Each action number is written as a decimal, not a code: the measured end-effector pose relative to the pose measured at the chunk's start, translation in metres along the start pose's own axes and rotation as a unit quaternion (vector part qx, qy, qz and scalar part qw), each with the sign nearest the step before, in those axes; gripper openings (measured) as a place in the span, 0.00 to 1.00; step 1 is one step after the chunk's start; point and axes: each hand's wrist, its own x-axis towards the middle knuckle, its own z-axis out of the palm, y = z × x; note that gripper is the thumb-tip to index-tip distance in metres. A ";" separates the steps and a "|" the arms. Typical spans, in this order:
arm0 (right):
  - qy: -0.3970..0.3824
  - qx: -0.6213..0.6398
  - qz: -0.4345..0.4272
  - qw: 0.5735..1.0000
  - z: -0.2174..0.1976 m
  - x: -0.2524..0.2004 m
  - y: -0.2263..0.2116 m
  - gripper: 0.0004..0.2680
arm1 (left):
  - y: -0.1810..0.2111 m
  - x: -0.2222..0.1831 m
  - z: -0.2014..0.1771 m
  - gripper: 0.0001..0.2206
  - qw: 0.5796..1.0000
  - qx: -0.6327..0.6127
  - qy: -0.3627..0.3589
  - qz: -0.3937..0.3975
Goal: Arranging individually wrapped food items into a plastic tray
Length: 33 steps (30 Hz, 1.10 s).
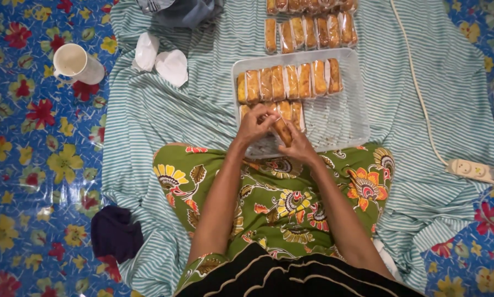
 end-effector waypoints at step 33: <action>0.001 -0.081 -0.072 0.994 0.003 0.010 0.007 0.34 | -0.015 0.005 0.012 0.07 0.986 0.111 0.116 0.038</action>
